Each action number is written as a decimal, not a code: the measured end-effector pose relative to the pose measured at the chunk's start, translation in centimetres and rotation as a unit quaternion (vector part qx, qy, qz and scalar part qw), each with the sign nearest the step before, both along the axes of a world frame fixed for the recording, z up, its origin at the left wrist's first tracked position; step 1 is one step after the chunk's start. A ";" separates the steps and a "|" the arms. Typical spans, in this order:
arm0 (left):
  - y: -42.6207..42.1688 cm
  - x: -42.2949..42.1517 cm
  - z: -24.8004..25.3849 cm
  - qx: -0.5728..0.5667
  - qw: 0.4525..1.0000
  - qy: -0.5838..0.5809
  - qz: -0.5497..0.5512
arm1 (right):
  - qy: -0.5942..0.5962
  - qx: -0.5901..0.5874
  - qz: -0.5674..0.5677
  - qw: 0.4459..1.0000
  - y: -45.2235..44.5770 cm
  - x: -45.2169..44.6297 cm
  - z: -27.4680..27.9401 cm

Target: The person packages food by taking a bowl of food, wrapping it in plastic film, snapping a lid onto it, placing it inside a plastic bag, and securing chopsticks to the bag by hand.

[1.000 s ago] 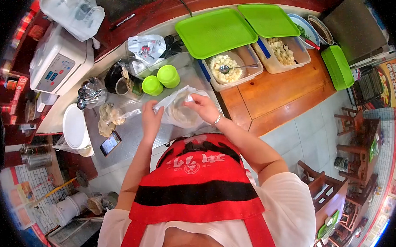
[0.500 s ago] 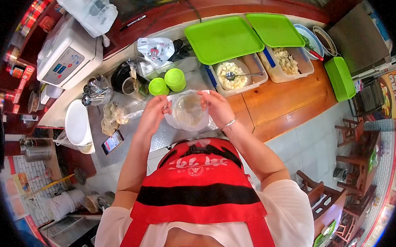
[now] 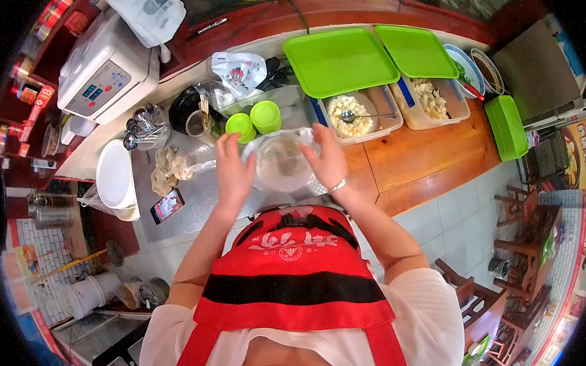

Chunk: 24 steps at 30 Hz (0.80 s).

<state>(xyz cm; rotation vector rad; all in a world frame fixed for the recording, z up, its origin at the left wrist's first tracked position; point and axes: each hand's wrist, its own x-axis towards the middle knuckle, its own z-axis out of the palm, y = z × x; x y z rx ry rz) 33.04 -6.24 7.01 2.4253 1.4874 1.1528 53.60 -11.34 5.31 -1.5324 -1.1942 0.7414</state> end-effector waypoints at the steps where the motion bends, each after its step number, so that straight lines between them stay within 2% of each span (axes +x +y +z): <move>1: -0.3 0.5 -0.4 0.000 1.000 0.000 0.003 | -0.273 0.154 -0.064 0.947 -0.3 -0.8 1.1; 3: -0.9 0.9 -1.9 -0.036 0.977 -0.011 -0.211 | -0.313 0.191 -0.017 0.930 -0.9 -2.0 2.3; 5: -1.5 1.9 -2.5 -0.192 0.957 -0.014 -0.218 | -0.276 0.162 0.174 0.931 -0.8 -3.5 1.0; 6: -0.6 2.0 -4.9 -0.210 0.955 0.028 -0.206 | -0.284 0.129 0.170 0.935 -0.2 -4.0 -0.6; 7: 0.5 2.0 -7.2 -0.227 0.952 0.070 -0.194 | -0.336 0.039 0.191 0.921 0.6 -3.5 -3.5; 8: 0.6 2.0 -7.4 -0.226 0.956 0.072 -0.175 | -0.380 0.002 0.200 0.903 1.0 -3.6 -4.1; 10: 1.1 2.1 -7.6 -0.368 0.899 0.191 -0.140 | -0.456 -0.090 0.215 0.859 2.1 -3.4 -6.8; 11: 1.1 2.2 -8.8 -0.369 0.901 0.189 -0.129 | -0.455 -0.083 0.224 0.858 2.3 -3.1 -6.9; 13: 0.8 2.1 -10.6 -0.355 0.901 0.170 -0.182 | -0.439 -0.181 0.321 0.820 2.4 -2.5 -6.9; 14: 0.9 2.0 -10.6 -0.396 0.875 0.208 -0.186 | -0.412 -0.251 0.352 0.802 2.8 -2.3 -7.3; 15: 1.0 1.9 -11.3 -0.397 0.876 0.206 -0.180 | -0.414 -0.247 0.357 0.800 3.0 -2.2 -7.6; 17: 1.2 1.6 -12.8 -0.323 0.905 0.191 -0.201 | -0.433 -0.256 0.348 0.791 3.0 -2.4 -6.8; 18: 1.3 1.6 -13.6 -0.331 0.903 0.185 -0.202 | -0.412 -0.248 0.351 0.804 3.1 -2.1 -7.5; 24: 1.6 1.2 -13.1 -0.367 0.885 0.169 -0.232 | -0.455 -0.252 0.342 0.783 3.6 -2.2 -7.4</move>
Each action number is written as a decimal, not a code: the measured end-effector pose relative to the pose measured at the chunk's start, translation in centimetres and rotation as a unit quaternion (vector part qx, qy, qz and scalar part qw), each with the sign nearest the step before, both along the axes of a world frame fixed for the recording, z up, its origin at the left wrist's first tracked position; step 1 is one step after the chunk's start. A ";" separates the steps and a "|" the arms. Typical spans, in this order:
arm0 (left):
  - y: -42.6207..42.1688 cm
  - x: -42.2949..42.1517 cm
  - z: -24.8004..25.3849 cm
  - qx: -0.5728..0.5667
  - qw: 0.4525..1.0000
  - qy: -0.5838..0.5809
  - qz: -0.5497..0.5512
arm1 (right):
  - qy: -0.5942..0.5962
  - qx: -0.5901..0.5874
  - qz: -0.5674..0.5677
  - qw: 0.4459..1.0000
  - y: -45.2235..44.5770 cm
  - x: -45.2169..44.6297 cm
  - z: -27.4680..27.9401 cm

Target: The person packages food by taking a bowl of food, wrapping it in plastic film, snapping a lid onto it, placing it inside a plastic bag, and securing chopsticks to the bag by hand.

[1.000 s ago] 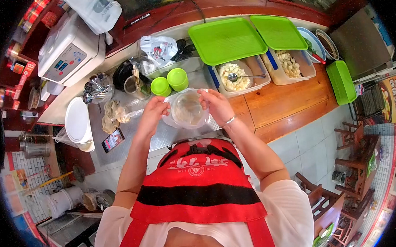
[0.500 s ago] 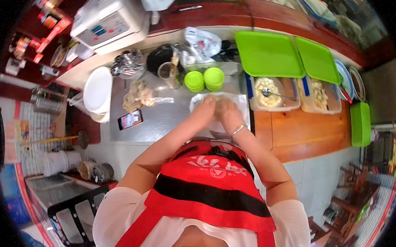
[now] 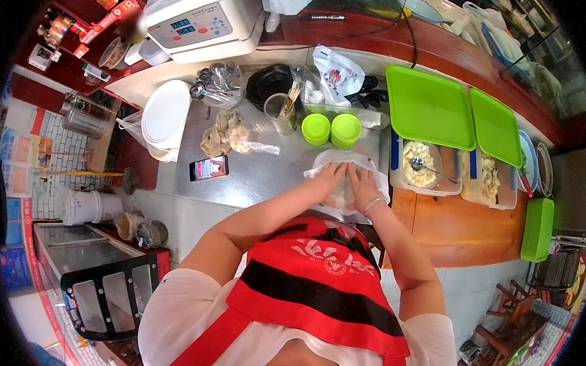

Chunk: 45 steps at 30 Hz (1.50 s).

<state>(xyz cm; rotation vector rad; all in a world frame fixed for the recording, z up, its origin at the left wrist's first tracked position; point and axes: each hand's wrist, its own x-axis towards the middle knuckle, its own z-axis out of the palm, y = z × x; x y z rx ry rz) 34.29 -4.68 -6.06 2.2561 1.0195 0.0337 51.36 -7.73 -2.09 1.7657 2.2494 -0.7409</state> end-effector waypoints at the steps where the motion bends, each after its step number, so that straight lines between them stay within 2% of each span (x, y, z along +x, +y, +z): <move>1: 0.0 0.0 -0.3 -0.001 1.000 0.001 0.000 | 0.001 -0.001 0.000 1.000 -0.1 0.1 -0.3; 7: -0.1 0.2 -0.9 0.045 0.999 -0.008 -0.001 | -0.001 0.023 0.006 1.000 0.0 0.1 -0.8; 10: 0.7 0.4 -0.9 0.046 0.998 0.042 -0.002 | -0.010 0.010 0.016 1.000 0.7 0.2 -1.1; 13: 0.8 -0.3 -0.5 0.029 0.999 0.008 -0.018 | -0.005 0.048 0.023 0.999 0.4 0.7 -1.0; 16: 0.9 -1.1 0.6 0.014 0.999 0.039 -0.012 | 0.030 0.012 0.025 0.999 0.7 2.5 -1.1; 18: 1.0 -1.4 0.5 -0.051 0.996 0.069 0.003 | 0.079 0.019 0.019 0.996 0.4 4.0 -2.3; 25: 1.1 -2.2 0.2 -0.024 0.998 0.041 -0.035 | 0.087 -0.011 0.011 0.996 0.6 4.2 -2.5; 27: 1.2 -2.4 -1.8 -0.031 0.999 -0.004 -0.022 | 0.090 -0.032 0.010 0.995 0.7 4.1 -2.0; 31: 1.1 -2.3 -0.7 -0.052 0.998 -0.030 -0.008 | 0.114 -0.015 0.010 0.993 0.6 4.4 -2.6; 34: 1.4 -1.9 0.7 -0.032 0.999 0.025 -0.029 | 0.116 -0.032 0.011 0.993 0.9 4.0 -1.9; 36: 1.7 -1.3 0.5 0.005 0.999 0.017 -0.048 | 0.049 0.037 0.071 0.996 0.9 2.6 0.5; 39: 2.4 -0.4 -0.3 0.065 0.993 -0.025 -0.094 | 0.020 0.112 0.107 0.988 1.1 2.1 -0.4; 45: 2.2 0.1 -1.9 0.103 0.991 -0.022 -0.081 | 0.019 0.061 0.096 0.993 1.5 2.0 -0.2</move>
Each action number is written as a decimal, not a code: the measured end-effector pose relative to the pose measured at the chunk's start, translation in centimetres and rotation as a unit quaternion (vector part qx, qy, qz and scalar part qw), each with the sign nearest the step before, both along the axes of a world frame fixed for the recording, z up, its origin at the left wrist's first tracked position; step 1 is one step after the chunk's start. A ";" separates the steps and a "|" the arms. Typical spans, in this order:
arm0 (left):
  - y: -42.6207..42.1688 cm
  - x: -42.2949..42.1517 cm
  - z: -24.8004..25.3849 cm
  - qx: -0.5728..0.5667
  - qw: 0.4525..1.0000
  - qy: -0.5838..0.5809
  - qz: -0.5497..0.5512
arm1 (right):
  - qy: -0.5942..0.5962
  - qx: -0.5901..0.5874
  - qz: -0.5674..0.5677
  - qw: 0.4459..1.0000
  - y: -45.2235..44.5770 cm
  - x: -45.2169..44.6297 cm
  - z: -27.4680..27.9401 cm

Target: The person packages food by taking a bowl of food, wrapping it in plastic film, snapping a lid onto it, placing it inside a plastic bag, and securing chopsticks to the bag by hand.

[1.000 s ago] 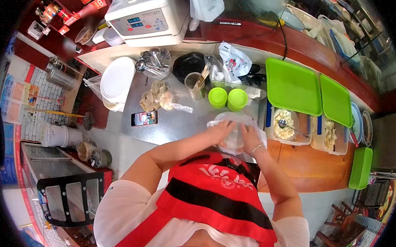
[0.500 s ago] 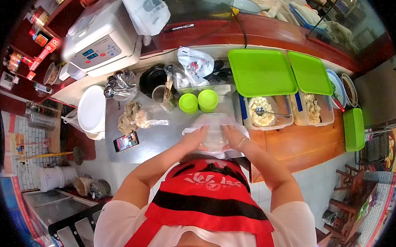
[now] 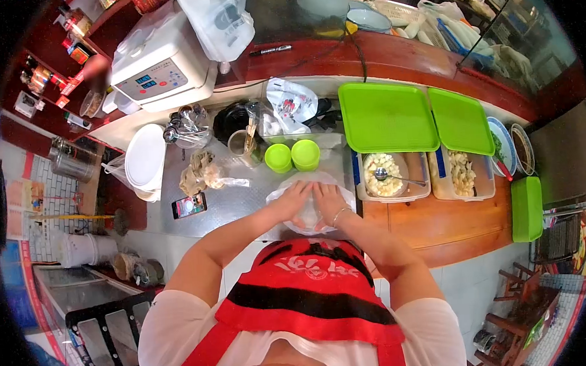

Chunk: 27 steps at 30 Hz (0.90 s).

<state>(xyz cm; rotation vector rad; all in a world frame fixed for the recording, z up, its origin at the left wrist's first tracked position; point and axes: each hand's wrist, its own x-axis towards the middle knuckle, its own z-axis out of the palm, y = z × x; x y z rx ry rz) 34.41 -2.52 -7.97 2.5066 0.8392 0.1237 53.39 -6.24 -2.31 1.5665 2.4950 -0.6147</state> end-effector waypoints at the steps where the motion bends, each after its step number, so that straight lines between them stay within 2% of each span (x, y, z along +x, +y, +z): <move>1: -0.1 0.2 0.2 0.003 1.000 -0.002 0.001 | -0.002 0.003 0.001 1.000 -0.1 0.1 -0.1; 7: -0.1 0.0 2.4 -0.018 0.999 0.041 -0.003 | 0.040 0.037 0.007 0.998 -0.5 0.8 0.4; 9: -0.7 -0.3 0.9 -0.055 0.996 0.068 0.035 | 0.061 -0.033 -0.012 0.998 -0.6 2.0 -0.7; 10: -0.9 -0.7 -1.4 -0.056 0.995 0.067 0.048 | 0.061 -0.034 0.000 0.998 -0.6 2.9 -1.7; 11: -1.1 -1.4 -4.6 -0.139 0.987 0.008 0.075 | 0.082 -0.049 -0.002 0.995 -0.7 3.8 -2.9; 13: -2.3 -2.5 -6.2 -0.221 0.967 -0.051 0.121 | 0.109 -0.072 0.014 0.991 -1.0 4.4 -4.1; 15: -2.6 -2.1 -5.6 -0.185 0.972 -0.043 0.137 | 0.144 -0.051 -0.028 0.988 -0.9 4.3 -3.3; 18: -2.8 -2.2 -5.3 -0.131 0.984 -0.013 0.121 | 0.136 -0.057 -0.022 0.989 -0.7 4.3 -3.7; 21: -3.1 -1.9 0.4 -0.136 0.984 0.046 0.103 | 0.124 -0.055 -0.021 0.991 -0.8 4.0 -3.6; 25: -3.8 -1.0 4.7 -0.214 0.965 0.012 0.149 | 0.113 -0.015 -0.038 0.993 -1.4 3.5 -2.7; 26: -4.1 -0.8 4.9 -0.059 0.994 -0.049 0.074 | 0.112 -0.018 -0.040 0.993 -1.5 3.2 -2.3; 27: -4.4 -0.8 5.2 0.097 0.989 -0.110 -0.004 | 0.093 -0.054 -0.056 0.993 -1.7 3.0 -1.8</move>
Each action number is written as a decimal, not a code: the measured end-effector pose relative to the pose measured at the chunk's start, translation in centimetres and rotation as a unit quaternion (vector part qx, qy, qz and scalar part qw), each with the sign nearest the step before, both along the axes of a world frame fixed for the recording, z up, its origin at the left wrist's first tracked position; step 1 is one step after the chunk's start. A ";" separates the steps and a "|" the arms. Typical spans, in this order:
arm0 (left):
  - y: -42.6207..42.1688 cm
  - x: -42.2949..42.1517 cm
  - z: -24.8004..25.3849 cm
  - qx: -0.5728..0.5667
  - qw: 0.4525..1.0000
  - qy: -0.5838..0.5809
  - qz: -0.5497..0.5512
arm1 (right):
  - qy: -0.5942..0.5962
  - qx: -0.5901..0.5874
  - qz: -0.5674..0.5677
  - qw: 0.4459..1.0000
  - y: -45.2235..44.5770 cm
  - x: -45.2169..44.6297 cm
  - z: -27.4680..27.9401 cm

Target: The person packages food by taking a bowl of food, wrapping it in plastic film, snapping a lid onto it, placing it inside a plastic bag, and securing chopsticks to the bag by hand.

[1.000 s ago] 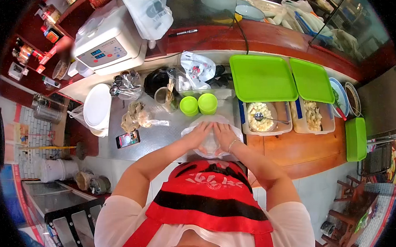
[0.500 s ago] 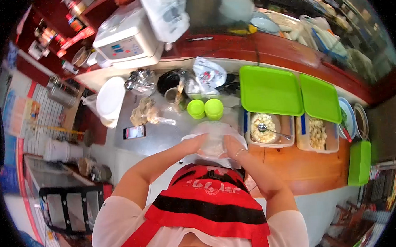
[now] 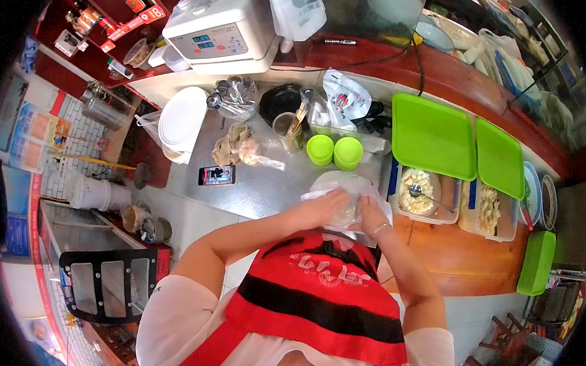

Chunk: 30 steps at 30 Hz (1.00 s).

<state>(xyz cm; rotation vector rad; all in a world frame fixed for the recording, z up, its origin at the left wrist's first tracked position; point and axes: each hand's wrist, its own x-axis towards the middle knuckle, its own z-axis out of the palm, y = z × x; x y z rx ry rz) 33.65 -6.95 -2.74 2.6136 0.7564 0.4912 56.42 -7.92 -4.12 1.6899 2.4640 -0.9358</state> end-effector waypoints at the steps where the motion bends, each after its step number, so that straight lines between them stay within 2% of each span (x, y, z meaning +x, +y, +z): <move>1: 0.1 -0.4 1.4 -0.001 1.000 -0.002 -0.003 | -0.018 -0.036 -0.012 0.999 0.1 -0.2 0.6; 3: 0.5 -2.3 4.5 -0.102 0.994 0.010 0.044 | -0.006 0.000 -0.036 0.999 -0.7 -0.6 1.3; 5: 2.6 -6.6 2.2 0.044 0.983 -0.071 0.161 | 0.007 0.035 -0.059 0.998 -1.3 -1.3 1.8; 7: 5.0 -10.5 1.2 -0.053 0.904 -0.031 0.424 | -0.019 0.018 -0.075 0.997 -1.7 -1.8 2.4; 8: 6.5 -13.1 -1.2 -0.061 0.877 -0.009 0.477 | -0.022 0.016 -0.079 0.997 -2.1 -2.1 2.2; 9: 7.6 -15.3 -3.8 -0.067 0.847 0.013 0.528 | -0.018 0.082 -0.080 0.993 -2.5 -2.4 1.9; 10: 8.1 -16.3 -4.7 -0.072 0.820 0.026 0.568 | -0.015 0.148 -0.082 0.985 -2.7 -2.7 1.8; 11: 8.7 -17.0 -5.4 -0.077 0.792 0.039 0.605 | -0.019 0.148 -0.089 0.985 -2.7 -3.1 2.4; 13: 9.4 -17.8 -7.1 -0.067 0.790 0.064 0.606 | 0.070 0.169 -0.060 0.981 -2.8 -3.7 3.8; 15: 10.3 -18.8 -9.0 -0.055 0.790 0.090 0.604 | 0.073 0.166 -0.062 0.981 -3.0 -4.3 4.6; 17: 11.2 -20.0 -10.8 -0.112 0.784 0.107 0.601 | 0.075 0.163 -0.066 0.982 -3.1 -4.8 5.4; 19: 11.8 -21.0 -11.4 -0.093 0.800 0.105 0.583 | 0.083 0.182 -0.068 0.977 -3.3 -4.9 6.3; 21: 12.5 -22.0 -11.1 -0.111 0.831 0.003 0.545 | 0.083 0.187 -0.090 0.975 -3.8 -4.6 6.6; 22: 13.0 -23.0 -12.1 -0.041 0.856 -0.042 0.514 | 0.087 0.191 -0.106 0.972 -4.1 -4.5 6.7; 23: 12.8 -22.8 -10.1 -0.043 0.860 -0.039 0.506 | 0.086 0.189 -0.115 0.971 -4.3 -4.4 6.7; 24: 12.5 -22.8 -8.0 -0.239 0.810 -0.186 0.502 | 0.082 0.191 -0.129 0.970 -4.6 -4.2 6.9; 25: 11.8 -22.1 -4.4 -0.424 0.708 -0.317 0.468 | 0.075 0.192 -0.145 0.968 -4.9 -3.9 7.0; 27: 9.7 -18.6 4.2 -0.505 0.681 -0.390 0.359 | 0.089 0.210 -0.158 0.961 -5.2 -3.3 7.1; 30: 7.6 -13.7 11.5 -0.601 0.669 -0.345 0.269 | 0.112 0.208 -0.198 0.951 -5.1 -3.1 8.3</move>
